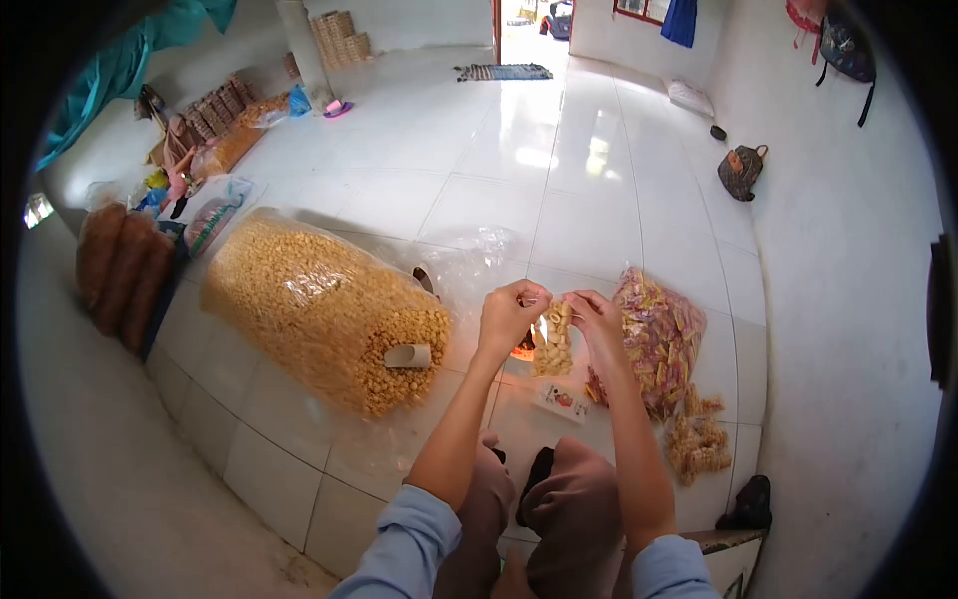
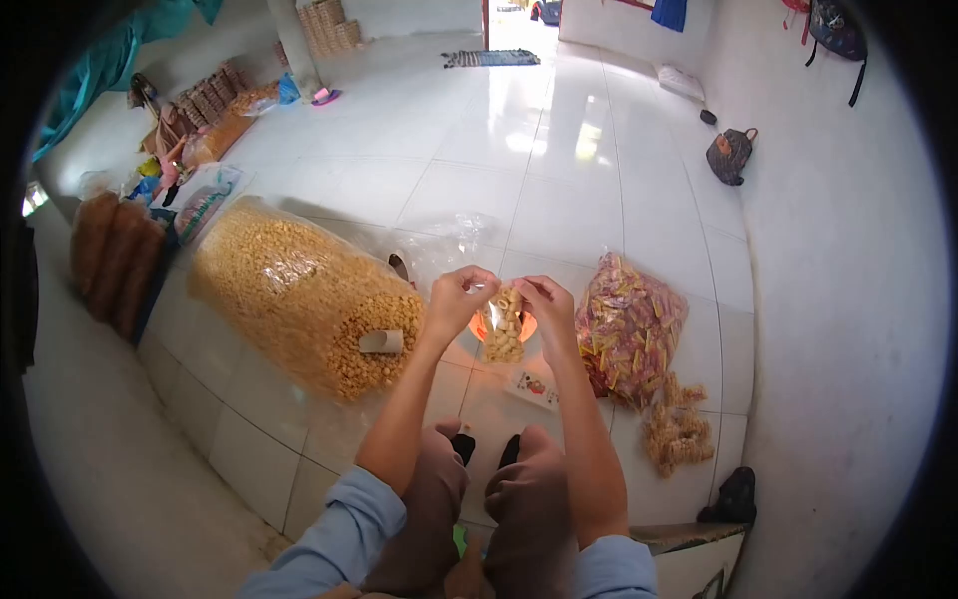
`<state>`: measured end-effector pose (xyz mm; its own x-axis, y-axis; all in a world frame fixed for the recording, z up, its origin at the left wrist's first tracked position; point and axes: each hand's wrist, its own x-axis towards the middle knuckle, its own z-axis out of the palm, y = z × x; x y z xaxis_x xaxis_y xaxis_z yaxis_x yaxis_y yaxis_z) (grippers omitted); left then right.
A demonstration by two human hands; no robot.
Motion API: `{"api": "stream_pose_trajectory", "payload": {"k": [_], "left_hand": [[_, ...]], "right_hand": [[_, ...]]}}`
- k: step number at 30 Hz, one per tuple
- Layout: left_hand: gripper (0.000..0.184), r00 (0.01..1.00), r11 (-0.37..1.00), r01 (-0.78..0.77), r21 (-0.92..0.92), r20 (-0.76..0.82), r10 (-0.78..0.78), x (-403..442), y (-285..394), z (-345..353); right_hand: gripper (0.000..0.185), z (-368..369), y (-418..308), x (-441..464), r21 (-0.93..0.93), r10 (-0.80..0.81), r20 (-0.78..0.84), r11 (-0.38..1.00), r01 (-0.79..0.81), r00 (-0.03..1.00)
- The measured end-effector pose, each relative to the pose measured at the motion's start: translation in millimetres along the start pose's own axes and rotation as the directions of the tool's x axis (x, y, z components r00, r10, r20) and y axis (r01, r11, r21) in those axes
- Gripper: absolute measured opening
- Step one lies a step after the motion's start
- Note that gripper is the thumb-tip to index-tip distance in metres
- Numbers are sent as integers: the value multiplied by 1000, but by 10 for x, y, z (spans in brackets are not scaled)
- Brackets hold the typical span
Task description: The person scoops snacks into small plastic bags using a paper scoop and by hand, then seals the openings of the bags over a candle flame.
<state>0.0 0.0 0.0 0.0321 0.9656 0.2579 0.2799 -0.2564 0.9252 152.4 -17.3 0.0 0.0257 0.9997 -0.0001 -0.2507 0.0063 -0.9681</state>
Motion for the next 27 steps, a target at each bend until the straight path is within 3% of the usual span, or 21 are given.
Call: {"api": "stream_pose_trajectory", "payload": {"k": [2, 3, 5, 12, 15, 17, 21, 27], "left_hand": [[20, 994, 994, 92, -66, 62, -88, -7, 14, 31], [20, 977, 982, 189, -28, 102, -185, -157, -285, 80], [20, 970, 973, 228, -21, 92, -225, -209, -544, 211], [22, 881, 884, 467, -23, 95, -463, -249, -1768, 603], [20, 827, 814, 561, -152, 142, -543, -362, -2252, 733], [18, 753, 730, 652, -207, 293, -589, -427, -2459, 683], [18, 692, 639, 717, -279, 395, -604, -388, -2670, 623], [21, 716, 764, 645, -22, 368, -593, -286, -2862, 620]], "right_hand": [[19, -44, -20, -30, 11, 21, -15, 1000, -21, 1000], [19, -93, 314, -110, 50, 122, -45, 992, -120, 992], [18, -205, 537, -70, 64, 224, -71, 974, -220, 972], [17, -513, 1789, 272, 45, 342, -139, 940, -339, 929], [17, -609, 2164, 364, -46, 380, -172, 918, -393, 909], [17, -646, 2366, 378, -81, 409, -174, 901, -427, 896], [17, -764, 2616, 530, -121, 452, -70, 881, -457, 889], [18, -920, 2800, 761, -223, 509, -1, 839, -497, 860]]}}
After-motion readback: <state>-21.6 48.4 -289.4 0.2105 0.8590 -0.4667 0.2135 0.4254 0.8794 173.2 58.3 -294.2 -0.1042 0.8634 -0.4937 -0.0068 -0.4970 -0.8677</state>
